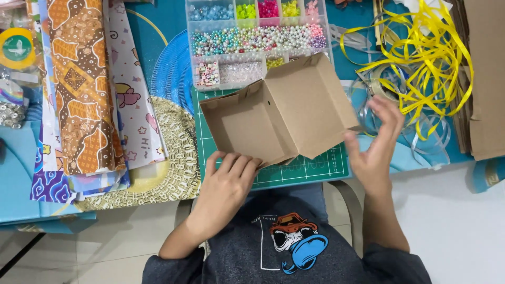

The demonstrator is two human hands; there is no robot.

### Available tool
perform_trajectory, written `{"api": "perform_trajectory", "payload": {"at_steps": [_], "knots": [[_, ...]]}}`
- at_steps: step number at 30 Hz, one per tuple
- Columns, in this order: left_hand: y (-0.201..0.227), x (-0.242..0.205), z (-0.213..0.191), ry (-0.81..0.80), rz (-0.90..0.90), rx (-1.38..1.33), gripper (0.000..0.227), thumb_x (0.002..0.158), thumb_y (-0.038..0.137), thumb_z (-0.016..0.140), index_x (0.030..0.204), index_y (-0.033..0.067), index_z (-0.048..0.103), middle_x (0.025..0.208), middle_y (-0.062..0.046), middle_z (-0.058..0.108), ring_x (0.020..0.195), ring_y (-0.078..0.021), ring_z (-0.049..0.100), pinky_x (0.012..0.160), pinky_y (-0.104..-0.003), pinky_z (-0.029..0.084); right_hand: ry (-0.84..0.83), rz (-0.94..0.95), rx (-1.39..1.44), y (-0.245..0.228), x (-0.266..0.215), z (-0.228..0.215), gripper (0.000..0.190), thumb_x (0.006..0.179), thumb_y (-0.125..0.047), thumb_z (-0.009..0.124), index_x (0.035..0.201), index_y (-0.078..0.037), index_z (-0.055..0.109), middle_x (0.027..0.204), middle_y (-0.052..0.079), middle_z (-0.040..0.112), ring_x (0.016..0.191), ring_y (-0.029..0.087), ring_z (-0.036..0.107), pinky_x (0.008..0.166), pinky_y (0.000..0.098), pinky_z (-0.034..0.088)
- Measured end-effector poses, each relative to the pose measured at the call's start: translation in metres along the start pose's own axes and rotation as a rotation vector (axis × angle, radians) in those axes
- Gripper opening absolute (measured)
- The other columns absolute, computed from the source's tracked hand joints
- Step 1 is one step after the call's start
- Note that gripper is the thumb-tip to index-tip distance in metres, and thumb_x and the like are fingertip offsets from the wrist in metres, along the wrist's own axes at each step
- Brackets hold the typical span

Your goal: Assembling a small cardboard box and filling it with shredded paper and decorative beads.

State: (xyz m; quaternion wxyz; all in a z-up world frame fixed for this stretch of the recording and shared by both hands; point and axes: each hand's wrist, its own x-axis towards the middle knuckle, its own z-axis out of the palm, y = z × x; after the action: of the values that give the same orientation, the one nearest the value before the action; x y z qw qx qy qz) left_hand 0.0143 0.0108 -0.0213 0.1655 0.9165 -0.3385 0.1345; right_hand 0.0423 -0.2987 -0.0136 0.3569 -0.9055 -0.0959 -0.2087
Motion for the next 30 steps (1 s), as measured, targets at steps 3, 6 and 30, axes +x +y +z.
{"api": "perform_trajectory", "payload": {"at_steps": [3, 6, 30], "knots": [[0.007, 0.007, 0.006, 0.119, -0.019, -0.02, 0.013, 0.103, 0.018, 0.061, 0.113, 0.0134, 0.068, 0.094, -0.003, 0.066, 0.097, -0.0207, 0.064, 0.102, -0.042, 0.04, -0.025, -0.36, -0.221, -0.014, -0.012, 0.015, 0.049, 0.091, -0.054, 0.074, 0.128, -0.023, 0.064, 0.146, 0.013, 0.046, 0.14, 0.044, 0.042, 0.117, 0.0632, 0.026], [0.003, 0.006, 0.011, 0.176, 0.018, -0.081, 0.01, 0.104, 0.014, 0.061, 0.108, 0.0133, 0.069, 0.091, -0.003, 0.066, 0.09, -0.0194, 0.065, 0.097, -0.038, 0.042, -0.085, -0.511, -0.381, -0.023, -0.016, 0.029, 0.022, 0.089, -0.048, 0.078, 0.107, -0.034, 0.077, 0.135, 0.002, 0.061, 0.129, 0.03, 0.056, 0.116, 0.058, 0.026], [-0.005, 0.02, -0.002, 0.132, 0.071, -0.22, 0.005, 0.101, 0.012, 0.065, 0.102, 0.0081, 0.068, 0.082, -0.005, 0.066, 0.082, -0.0211, 0.067, 0.085, -0.035, 0.045, -0.019, -0.371, -0.287, -0.045, -0.021, 0.039, 0.016, 0.083, -0.026, 0.09, 0.093, -0.02, 0.079, 0.098, -0.003, 0.065, 0.102, 0.026, 0.067, 0.102, 0.0508, 0.046]]}}
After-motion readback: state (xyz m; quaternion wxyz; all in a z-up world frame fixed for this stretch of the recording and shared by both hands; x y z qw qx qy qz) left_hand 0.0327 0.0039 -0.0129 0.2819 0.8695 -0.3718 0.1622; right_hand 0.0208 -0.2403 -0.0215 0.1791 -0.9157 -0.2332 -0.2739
